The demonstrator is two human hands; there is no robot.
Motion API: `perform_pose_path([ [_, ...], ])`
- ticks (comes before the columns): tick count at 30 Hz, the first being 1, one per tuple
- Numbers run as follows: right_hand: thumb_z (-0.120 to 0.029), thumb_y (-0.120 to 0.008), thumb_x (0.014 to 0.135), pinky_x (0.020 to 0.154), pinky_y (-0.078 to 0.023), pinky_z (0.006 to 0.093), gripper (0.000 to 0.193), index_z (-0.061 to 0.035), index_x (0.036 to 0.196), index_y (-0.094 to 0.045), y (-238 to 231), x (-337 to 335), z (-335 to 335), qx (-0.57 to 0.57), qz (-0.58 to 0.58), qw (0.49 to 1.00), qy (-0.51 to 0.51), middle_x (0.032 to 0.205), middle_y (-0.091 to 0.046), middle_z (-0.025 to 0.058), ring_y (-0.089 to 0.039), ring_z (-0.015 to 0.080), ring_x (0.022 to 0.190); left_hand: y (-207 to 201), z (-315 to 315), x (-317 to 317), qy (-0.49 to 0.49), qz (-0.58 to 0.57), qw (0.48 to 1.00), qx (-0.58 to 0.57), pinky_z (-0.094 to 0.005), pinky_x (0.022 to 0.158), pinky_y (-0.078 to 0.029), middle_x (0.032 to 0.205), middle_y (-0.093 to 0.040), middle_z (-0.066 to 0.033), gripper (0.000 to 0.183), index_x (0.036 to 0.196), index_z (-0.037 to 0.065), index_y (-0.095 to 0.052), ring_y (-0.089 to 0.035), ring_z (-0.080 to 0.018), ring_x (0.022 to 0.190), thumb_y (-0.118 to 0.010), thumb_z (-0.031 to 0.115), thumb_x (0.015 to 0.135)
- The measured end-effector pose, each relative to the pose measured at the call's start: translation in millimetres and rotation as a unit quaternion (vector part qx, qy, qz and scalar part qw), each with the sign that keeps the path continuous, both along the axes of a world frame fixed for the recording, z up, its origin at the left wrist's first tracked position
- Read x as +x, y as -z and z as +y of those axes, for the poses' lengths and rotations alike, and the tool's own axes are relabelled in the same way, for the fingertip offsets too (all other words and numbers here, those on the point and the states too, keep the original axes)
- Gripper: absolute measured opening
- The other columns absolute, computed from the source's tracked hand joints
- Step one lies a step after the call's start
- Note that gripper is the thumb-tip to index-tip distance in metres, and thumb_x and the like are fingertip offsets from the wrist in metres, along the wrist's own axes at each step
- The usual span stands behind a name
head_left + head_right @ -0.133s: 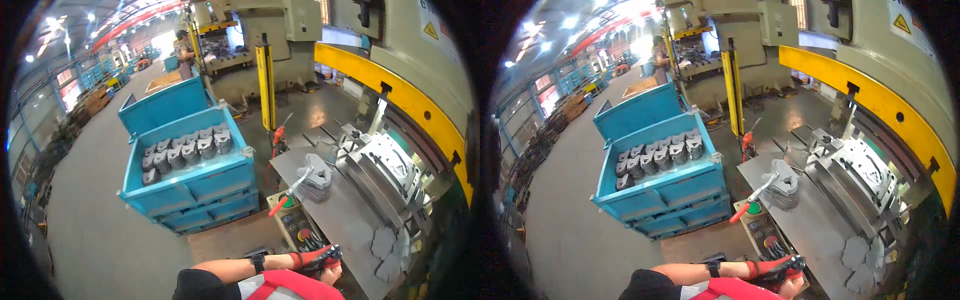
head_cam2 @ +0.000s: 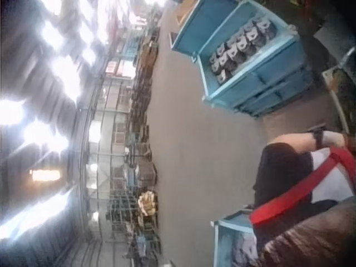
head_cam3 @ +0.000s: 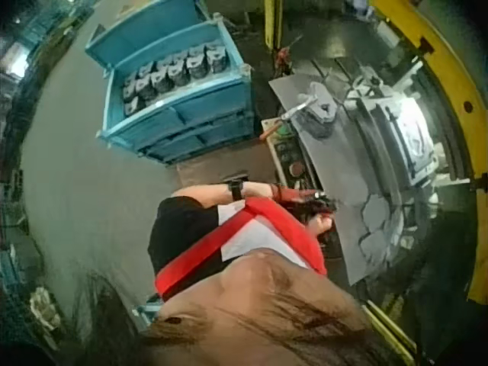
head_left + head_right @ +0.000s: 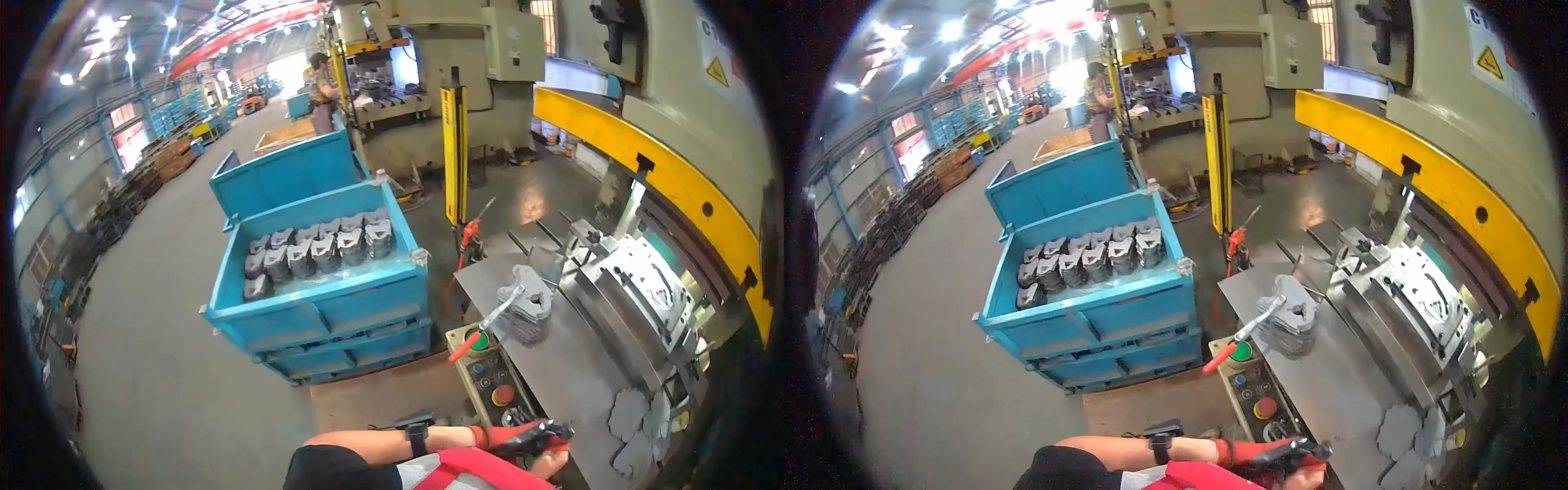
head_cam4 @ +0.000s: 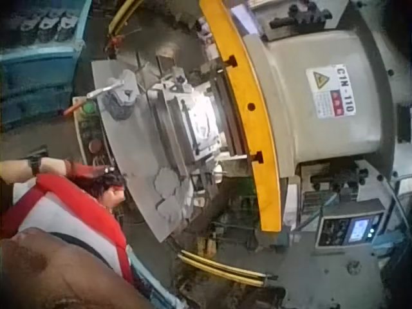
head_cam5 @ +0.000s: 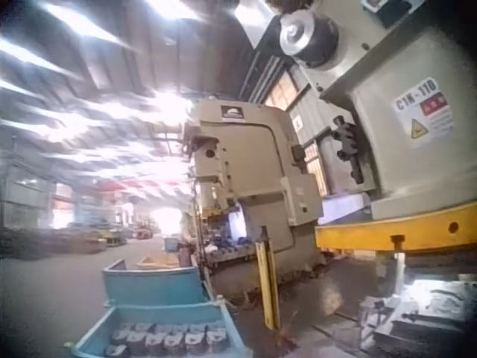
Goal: Operating a large press machine to shape metal sheets and moving finished parts to a storage bin.
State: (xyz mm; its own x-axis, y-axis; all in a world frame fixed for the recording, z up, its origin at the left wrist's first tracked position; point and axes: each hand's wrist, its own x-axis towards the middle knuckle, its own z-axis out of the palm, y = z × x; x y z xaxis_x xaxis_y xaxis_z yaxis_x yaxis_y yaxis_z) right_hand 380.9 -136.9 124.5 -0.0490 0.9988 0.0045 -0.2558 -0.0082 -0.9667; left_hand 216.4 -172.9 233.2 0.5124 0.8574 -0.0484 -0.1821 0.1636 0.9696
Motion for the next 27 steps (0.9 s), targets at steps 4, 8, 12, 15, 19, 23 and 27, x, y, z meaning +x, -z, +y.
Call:
perform_pose_path([
  [4, -0.005, -0.046, 0.087, 0.085, -0.043, 0.0320, 0.021, 0.0012, 0.105, -0.053, 27, 9, 6, 0.032, 0.014, 0.999, 0.039, 0.101, -0.057, 0.0095, -0.054, 0.0179, 0.094, 49, -15, -16, 0.011, -0.051, 0.996, 0.071, -0.0203, 0.060, -0.038, 0.084, -0.052, 0.0058, 0.029, 0.117, 0.018, -0.045, -0.046, -0.0033, 0.069, -0.041, 0.033, 0.092],
  [8, -0.004, -0.047, 0.086, 0.083, -0.044, 0.0303, 0.017, 0.0018, 0.100, -0.056, 59, 17, 12, 0.091, 0.054, 0.993, 0.050, 0.097, -0.058, 0.0084, -0.055, 0.0156, 0.090, 50, -15, -24, 0.012, -0.197, 0.980, 0.013, -0.0207, 0.068, -0.038, 0.097, -0.052, 0.0016, 0.042, 0.128, 0.019, -0.036, -0.049, -0.0053, 0.080, -0.044, 0.036, 0.091],
  [12, -0.009, -0.047, 0.087, 0.087, -0.043, 0.0311, 0.027, 0.0016, 0.112, -0.049, -23, -13, 15, -0.040, 0.121, 0.969, -0.211, 0.104, -0.056, 0.0104, -0.054, 0.0186, 0.096, 111, 9, -27, 0.251, -0.509, 0.783, -0.255, -0.0223, 0.080, -0.039, 0.115, -0.049, -0.0028, 0.056, 0.137, 0.017, -0.024, -0.050, -0.0085, 0.096, -0.047, 0.038, 0.090],
  [15, -0.007, -0.049, 0.085, 0.090, -0.038, 0.0313, 0.042, -0.0010, 0.125, -0.040, -52, -29, -8, -0.023, 0.111, 0.973, -0.200, 0.116, -0.050, 0.0097, -0.050, 0.0180, 0.104, 46, 0, -7, -0.085, -0.292, 0.935, -0.181, -0.0233, 0.075, -0.042, 0.104, -0.054, -0.0015, 0.046, 0.125, 0.016, -0.041, -0.051, -0.0108, 0.090, -0.045, 0.043, 0.089],
  [19, 0.006, -0.041, 0.075, 0.079, -0.044, 0.0279, 0.031, 0.0032, 0.100, -0.059, -44, -27, -20, -0.026, -0.041, 0.987, -0.153, 0.091, -0.061, 0.0036, -0.056, 0.0151, 0.086, 39, -5, -14, -0.089, -0.244, 0.946, -0.193, -0.0238, 0.080, -0.040, 0.104, -0.054, -0.0010, 0.025, 0.113, 0.008, -0.050, -0.049, -0.0087, 0.093, -0.048, 0.018, 0.091],
  [23, 0.007, -0.045, 0.070, 0.069, -0.043, 0.0237, 0.024, 0.0004, 0.088, -0.061, -20, -21, -23, -0.049, 0.041, 0.998, -0.011, 0.082, -0.059, -0.0023, -0.052, 0.0084, 0.075, 25, -11, -29, 0.005, -0.299, 0.910, -0.286, -0.0236, 0.073, -0.044, 0.091, -0.060, -0.0022, 0.021, 0.107, 0.006, -0.055, -0.054, -0.0091, 0.083, -0.049, 0.017, 0.090],
  [27, 0.008, -0.045, 0.072, 0.070, -0.043, 0.0251, 0.026, 0.0003, 0.090, -0.061, -21, -18, -29, -0.065, -0.037, 0.997, -0.004, 0.083, -0.060, 0.0000, -0.053, 0.0089, 0.076, 26, -13, -38, -0.005, -0.223, 0.932, -0.285, -0.0236, 0.072, -0.044, 0.090, -0.060, -0.0022, 0.021, 0.106, 0.005, -0.056, -0.054, -0.0090, 0.082, -0.050, 0.017, 0.090],
])
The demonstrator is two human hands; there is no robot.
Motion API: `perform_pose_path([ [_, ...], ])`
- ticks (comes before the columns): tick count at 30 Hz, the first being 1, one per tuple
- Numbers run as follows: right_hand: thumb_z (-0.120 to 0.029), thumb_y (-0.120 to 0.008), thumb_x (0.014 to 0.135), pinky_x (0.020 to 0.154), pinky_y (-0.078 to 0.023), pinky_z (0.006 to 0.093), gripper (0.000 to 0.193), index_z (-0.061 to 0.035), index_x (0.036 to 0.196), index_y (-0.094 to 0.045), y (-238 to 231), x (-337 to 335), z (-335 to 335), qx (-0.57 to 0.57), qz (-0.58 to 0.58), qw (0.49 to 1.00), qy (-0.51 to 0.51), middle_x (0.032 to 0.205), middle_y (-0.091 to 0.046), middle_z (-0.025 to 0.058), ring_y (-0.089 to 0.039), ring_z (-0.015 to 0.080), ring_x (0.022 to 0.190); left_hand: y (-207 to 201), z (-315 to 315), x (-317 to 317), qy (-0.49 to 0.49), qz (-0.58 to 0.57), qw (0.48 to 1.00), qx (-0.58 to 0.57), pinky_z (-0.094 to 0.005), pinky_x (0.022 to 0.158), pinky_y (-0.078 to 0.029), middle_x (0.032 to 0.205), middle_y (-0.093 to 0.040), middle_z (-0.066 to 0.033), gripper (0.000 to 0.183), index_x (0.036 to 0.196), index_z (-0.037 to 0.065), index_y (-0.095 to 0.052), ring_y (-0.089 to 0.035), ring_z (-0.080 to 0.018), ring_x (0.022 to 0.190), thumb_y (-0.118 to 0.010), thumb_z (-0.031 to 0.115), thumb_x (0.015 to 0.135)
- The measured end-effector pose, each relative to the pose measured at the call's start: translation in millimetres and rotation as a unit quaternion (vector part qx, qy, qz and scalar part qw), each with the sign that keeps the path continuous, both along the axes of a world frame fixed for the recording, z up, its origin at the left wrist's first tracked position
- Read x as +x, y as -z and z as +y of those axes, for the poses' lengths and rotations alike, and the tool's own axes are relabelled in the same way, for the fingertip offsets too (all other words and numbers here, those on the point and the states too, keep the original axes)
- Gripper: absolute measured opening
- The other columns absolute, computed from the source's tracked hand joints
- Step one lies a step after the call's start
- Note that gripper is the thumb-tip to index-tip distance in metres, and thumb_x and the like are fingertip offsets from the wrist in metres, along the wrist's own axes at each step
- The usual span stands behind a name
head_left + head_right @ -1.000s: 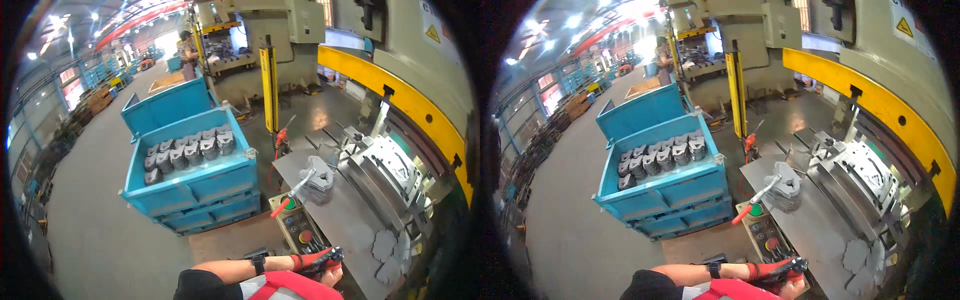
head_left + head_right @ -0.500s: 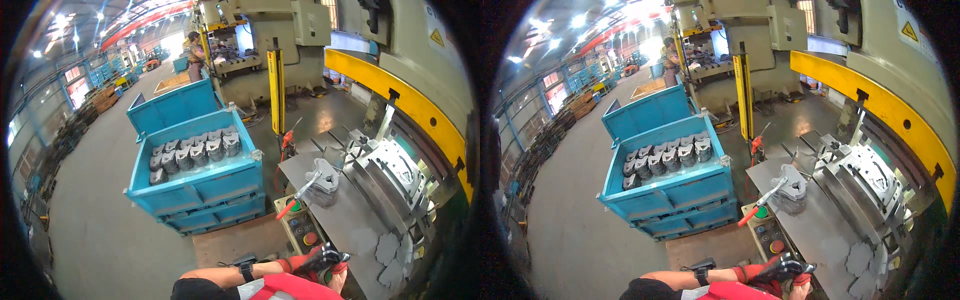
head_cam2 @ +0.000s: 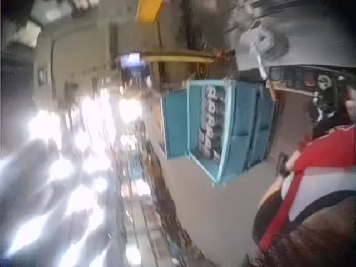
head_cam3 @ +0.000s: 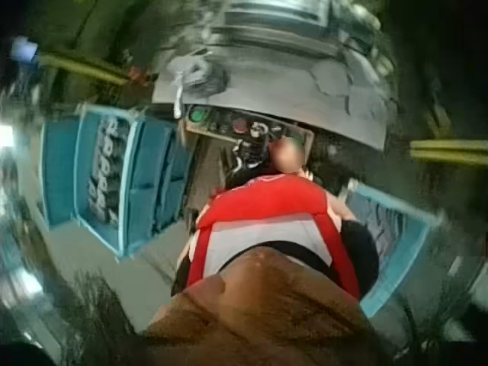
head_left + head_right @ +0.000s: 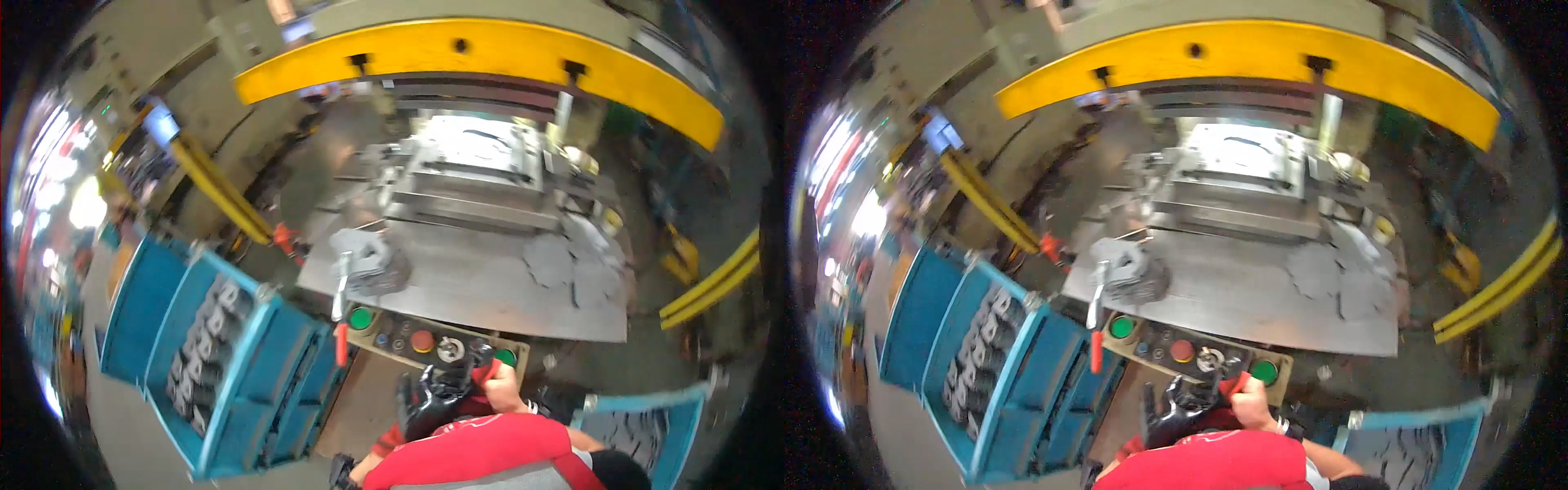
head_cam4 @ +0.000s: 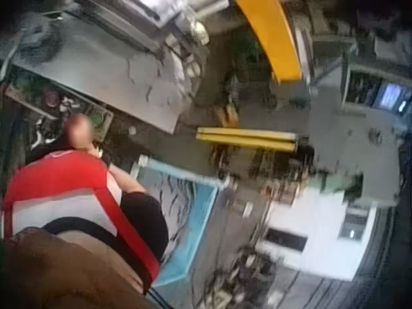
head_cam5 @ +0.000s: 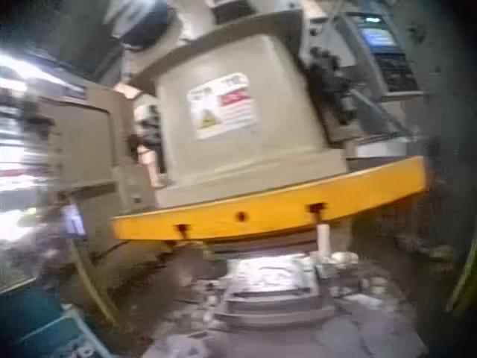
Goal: Operating a large press machine to shape metal sheets and moving finished parts to a storage bin.
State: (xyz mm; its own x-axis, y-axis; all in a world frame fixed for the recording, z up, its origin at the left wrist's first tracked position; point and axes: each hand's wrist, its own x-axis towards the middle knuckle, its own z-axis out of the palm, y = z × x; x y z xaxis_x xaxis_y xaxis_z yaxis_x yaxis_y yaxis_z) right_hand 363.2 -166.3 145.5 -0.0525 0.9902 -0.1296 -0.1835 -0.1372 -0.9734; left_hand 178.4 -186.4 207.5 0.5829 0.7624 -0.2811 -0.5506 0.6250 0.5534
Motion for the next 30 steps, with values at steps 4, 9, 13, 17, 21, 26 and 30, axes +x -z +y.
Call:
perform_pose_path([
  [4, 0.008, -0.045, 0.076, 0.073, -0.043, 0.0251, 0.023, 0.0006, 0.092, -0.060, -20, -7, 4, 0.007, 0.027, 0.999, -0.028, 0.087, -0.060, 0.0003, -0.053, 0.0090, 0.082, 3, -3, -9, -0.002, 0.062, 0.998, -0.002, -0.0235, 0.071, -0.044, 0.089, -0.060, -0.0022, 0.020, 0.105, 0.005, -0.056, -0.054, -0.0089, 0.081, -0.050, 0.016, 0.089],
  [9, -0.004, -0.048, 0.081, 0.079, -0.040, 0.0247, 0.019, -0.0014, 0.099, -0.055, -37, 7, 20, -0.060, 0.081, 0.983, -0.153, 0.092, -0.055, 0.0008, -0.048, 0.0089, 0.087, 15, 8, -9, 0.009, 0.075, 0.997, -0.010, -0.0234, 0.071, -0.044, 0.088, -0.060, -0.0022, 0.019, 0.104, 0.004, -0.056, -0.054, -0.0089, 0.080, -0.051, 0.015, 0.089],
  [13, -0.010, -0.048, 0.085, 0.079, -0.040, 0.0260, 0.017, -0.0011, 0.099, -0.051, -31, 6, 16, 0.094, -0.013, 0.928, -0.359, 0.094, -0.053, 0.0040, -0.046, 0.0101, 0.090, 21, 24, 8, 0.044, 0.062, 0.997, -0.012, -0.0233, 0.070, -0.044, 0.088, -0.060, -0.0022, 0.019, 0.103, 0.004, -0.056, -0.054, -0.0088, 0.078, -0.052, 0.014, 0.088],
  [17, 0.001, -0.048, 0.077, 0.077, -0.044, 0.0282, 0.022, 0.0004, 0.097, -0.056, -36, 4, 11, 0.018, -0.090, 0.957, -0.275, 0.084, -0.061, 0.0069, -0.054, 0.0138, 0.082, 21, 31, 18, 0.064, 0.064, 0.996, -0.010, -0.0233, 0.070, -0.044, 0.087, -0.060, -0.0022, 0.018, 0.102, 0.003, -0.057, -0.054, -0.0088, 0.077, -0.052, 0.014, 0.088],
  [21, 0.003, -0.048, 0.071, 0.074, -0.044, 0.0273, 0.022, 0.0010, 0.091, -0.057, -36, 9, 8, 0.075, -0.143, 0.970, -0.180, 0.078, -0.060, 0.0116, -0.056, 0.0161, 0.077, 20, 33, 22, 0.074, 0.084, 0.994, 0.010, -0.0232, 0.069, -0.044, 0.086, -0.060, -0.0022, 0.017, 0.101, 0.003, -0.057, -0.054, -0.0087, 0.076, -0.053, 0.013, 0.088],
  [26, 0.000, -0.045, 0.079, 0.080, -0.043, 0.0255, 0.022, 0.0003, 0.098, -0.057, -31, 35, 18, -0.050, -0.132, 0.970, -0.196, 0.091, -0.060, 0.0042, -0.053, 0.0099, 0.087, -2, 16, -11, 0.076, 0.256, 0.961, 0.074, -0.0231, 0.068, -0.044, 0.085, -0.060, -0.0022, 0.016, 0.100, 0.002, -0.057, -0.054, -0.0086, 0.075, -0.054, 0.012, 0.087],
  [30, -0.003, -0.036, 0.086, 0.094, -0.035, 0.0266, 0.038, -0.0007, 0.123, -0.044, -27, 31, 22, -0.018, 0.003, 0.995, -0.096, 0.117, -0.051, 0.0046, -0.046, 0.0106, 0.107, -23, 17, -10, -0.092, 0.384, 0.911, 0.117, -0.0224, 0.067, -0.044, 0.082, -0.060, -0.0022, 0.014, 0.096, 0.001, -0.058, -0.054, -0.0079, 0.072, -0.055, 0.010, 0.086],
])
